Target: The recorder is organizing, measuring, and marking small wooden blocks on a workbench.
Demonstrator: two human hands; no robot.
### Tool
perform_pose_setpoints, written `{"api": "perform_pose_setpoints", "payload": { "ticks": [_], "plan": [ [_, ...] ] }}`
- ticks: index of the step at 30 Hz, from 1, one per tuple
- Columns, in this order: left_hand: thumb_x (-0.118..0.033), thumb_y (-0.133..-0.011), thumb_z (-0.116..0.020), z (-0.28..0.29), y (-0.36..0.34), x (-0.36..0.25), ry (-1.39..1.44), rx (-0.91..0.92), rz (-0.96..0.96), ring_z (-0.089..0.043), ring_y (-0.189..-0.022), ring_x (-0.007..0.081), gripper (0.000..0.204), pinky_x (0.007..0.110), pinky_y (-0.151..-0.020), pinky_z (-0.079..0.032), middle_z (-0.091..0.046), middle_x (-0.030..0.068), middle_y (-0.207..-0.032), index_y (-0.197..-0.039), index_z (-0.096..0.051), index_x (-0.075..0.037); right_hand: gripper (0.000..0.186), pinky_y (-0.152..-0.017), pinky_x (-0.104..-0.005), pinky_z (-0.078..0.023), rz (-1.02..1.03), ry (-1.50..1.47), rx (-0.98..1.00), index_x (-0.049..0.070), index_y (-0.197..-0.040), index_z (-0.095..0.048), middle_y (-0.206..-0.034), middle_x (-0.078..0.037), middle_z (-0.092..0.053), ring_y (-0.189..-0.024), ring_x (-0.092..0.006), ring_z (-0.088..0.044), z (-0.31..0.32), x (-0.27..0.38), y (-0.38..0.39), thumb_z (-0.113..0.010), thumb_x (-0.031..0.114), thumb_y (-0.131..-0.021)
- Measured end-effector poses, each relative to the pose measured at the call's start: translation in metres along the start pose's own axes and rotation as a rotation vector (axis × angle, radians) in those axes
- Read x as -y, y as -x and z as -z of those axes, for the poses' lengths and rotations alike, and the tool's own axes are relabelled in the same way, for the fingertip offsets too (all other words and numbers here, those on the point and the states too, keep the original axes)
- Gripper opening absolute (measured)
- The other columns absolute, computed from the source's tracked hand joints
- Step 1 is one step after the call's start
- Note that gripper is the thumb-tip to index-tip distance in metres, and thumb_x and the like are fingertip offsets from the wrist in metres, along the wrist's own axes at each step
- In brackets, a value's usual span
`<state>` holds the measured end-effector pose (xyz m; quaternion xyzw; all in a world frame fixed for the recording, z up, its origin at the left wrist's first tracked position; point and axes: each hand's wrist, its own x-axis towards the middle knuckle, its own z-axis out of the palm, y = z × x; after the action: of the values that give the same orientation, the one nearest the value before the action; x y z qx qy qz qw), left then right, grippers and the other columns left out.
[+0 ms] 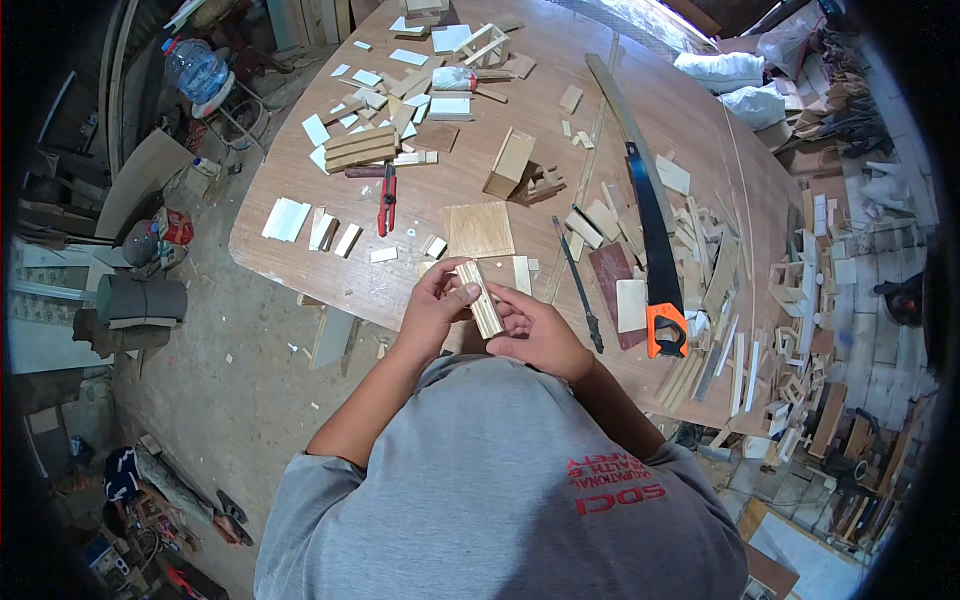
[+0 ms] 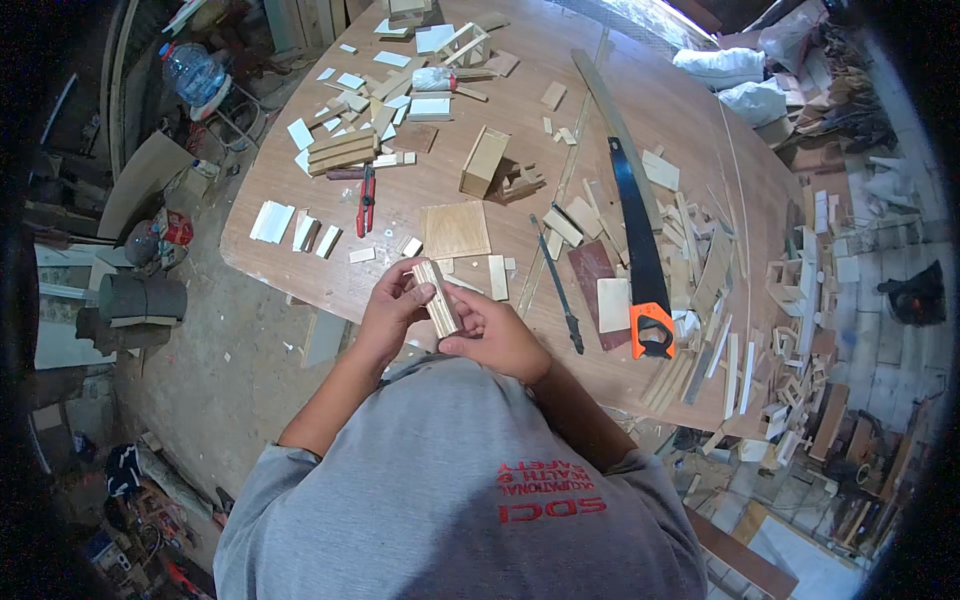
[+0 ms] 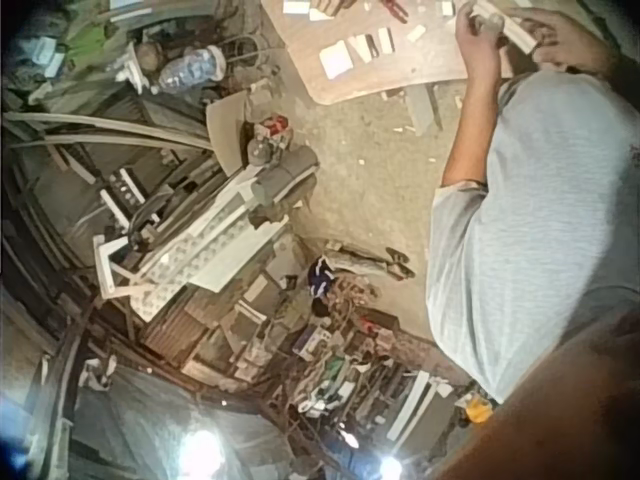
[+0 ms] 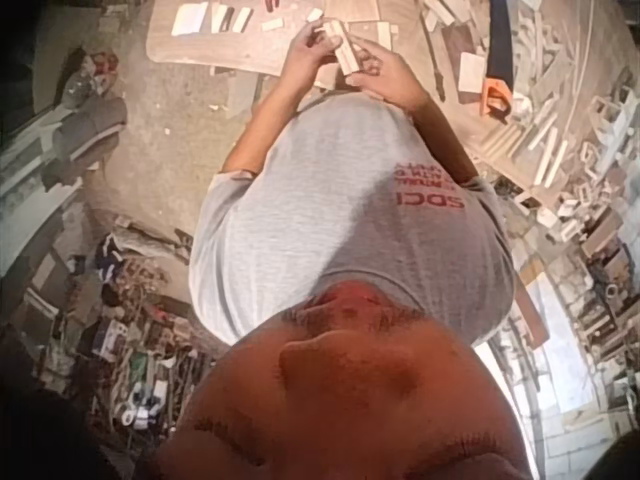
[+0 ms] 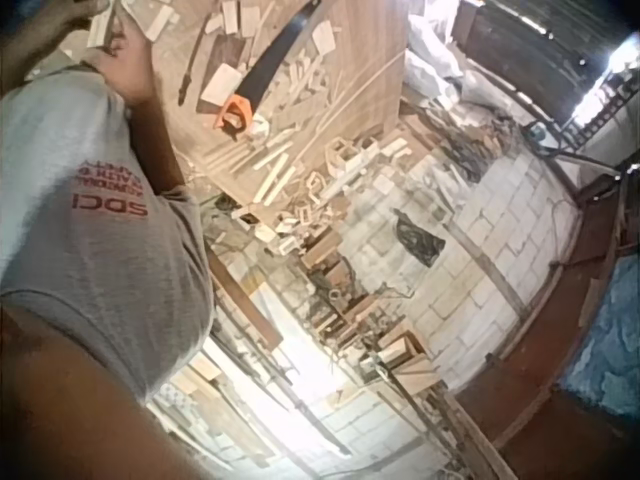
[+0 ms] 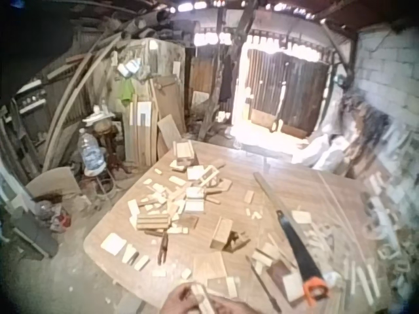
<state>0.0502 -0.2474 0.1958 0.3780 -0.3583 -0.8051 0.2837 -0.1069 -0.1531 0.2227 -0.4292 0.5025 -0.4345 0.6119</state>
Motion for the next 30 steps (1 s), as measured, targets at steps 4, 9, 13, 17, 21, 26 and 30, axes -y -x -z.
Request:
{"api": "perform_pose_setpoints", "payload": {
  "ticks": [4,9,13,17,21,26,30],
  "plan": [
    [-0.009,-0.085,-0.063,0.007,-0.002,0.012,0.018,-0.034,-0.031,-0.059,-0.084,0.0122,0.037,0.027,-0.070,-0.053,-0.057,0.0044,-0.096,-0.119,-0.050,-0.005,0.068,-0.078,-0.0241,-0.049,-0.075,-0.102,-0.010,0.000,-0.140,-0.030,-0.105,-0.010,-0.057,-0.089,-0.0112,-0.058,-0.005,-0.006,-0.006,-0.062,-0.006,-0.081],
    [-0.006,-0.085,-0.062,0.010,0.001,0.010,0.009,-0.056,-0.042,-0.057,-0.084,0.0112,0.037,0.027,-0.072,-0.052,-0.057,0.0044,-0.096,-0.119,-0.050,-0.003,0.070,-0.071,-0.0176,-0.045,-0.115,-0.163,-0.006,0.004,-0.141,-0.031,-0.101,-0.004,-0.053,-0.084,-0.0050,-0.053,-0.010,-0.002,-0.010,-0.065,-0.004,-0.080],
    [-0.005,-0.085,-0.062,0.015,-0.001,0.016,-0.033,-0.073,-0.090,-0.057,-0.084,0.0119,0.037,0.028,-0.074,-0.052,-0.057,0.0050,-0.096,-0.119,-0.051,-0.003,0.069,-0.070,-0.0177,-0.045,-0.106,-0.121,-0.021,0.004,-0.141,-0.032,-0.097,-0.003,-0.054,-0.083,-0.0045,-0.052,-0.011,-0.010,-0.015,-0.065,-0.005,-0.080],
    [-0.008,-0.085,-0.063,0.022,-0.009,0.023,-0.051,-0.051,-0.068,-0.059,-0.090,0.0150,0.047,0.029,-0.077,-0.052,-0.058,0.0076,-0.099,-0.127,-0.044,-0.004,0.067,-0.069,-0.0187,-0.046,-0.052,-0.069,-0.042,0.003,-0.139,-0.034,-0.095,-0.003,-0.058,-0.081,-0.0048,-0.054,-0.003,-0.034,-0.023,-0.064,-0.005,-0.079],
    [-0.022,-0.088,-0.060,0.036,-0.017,0.020,-0.124,-0.047,0.107,-0.058,-0.096,0.0210,0.063,0.037,-0.087,-0.048,-0.054,0.0134,-0.117,-0.140,-0.028,-0.010,0.065,-0.067,-0.0198,-0.047,-0.193,-0.186,-0.087,0.002,-0.138,-0.036,-0.093,-0.005,-0.061,-0.077,-0.0069,-0.057,0.036,-0.055,-0.037,-0.063,-0.005,-0.078],
    [-0.033,-0.086,-0.062,0.072,-0.022,0.029,-0.244,-0.118,0.146,-0.054,-0.105,0.0228,0.070,0.038,-0.087,-0.046,-0.050,0.0139,-0.124,-0.141,-0.026,-0.011,0.062,-0.072,-0.0237,-0.049,-0.049,-0.059,-0.590,-0.002,-0.135,-0.038,-0.096,-0.010,-0.065,-0.083,-0.0132,-0.062,0.100,-0.101,-0.033,-0.062,-0.004,-0.078],
    [-0.031,-0.087,-0.058,0.098,-0.022,0.049,-0.251,-0.181,0.209,-0.054,-0.103,0.0225,0.061,0.035,-0.084,-0.046,-0.055,0.0132,-0.122,-0.137,-0.032,-0.009,0.061,-0.072,-0.0239,-0.049,-0.065,0.197,-0.607,0.000,-0.134,-0.041,-0.096,-0.011,-0.066,-0.081,-0.0130,-0.063,0.108,-0.149,-0.023,-0.062,-0.003,-0.077]
  ]
}}
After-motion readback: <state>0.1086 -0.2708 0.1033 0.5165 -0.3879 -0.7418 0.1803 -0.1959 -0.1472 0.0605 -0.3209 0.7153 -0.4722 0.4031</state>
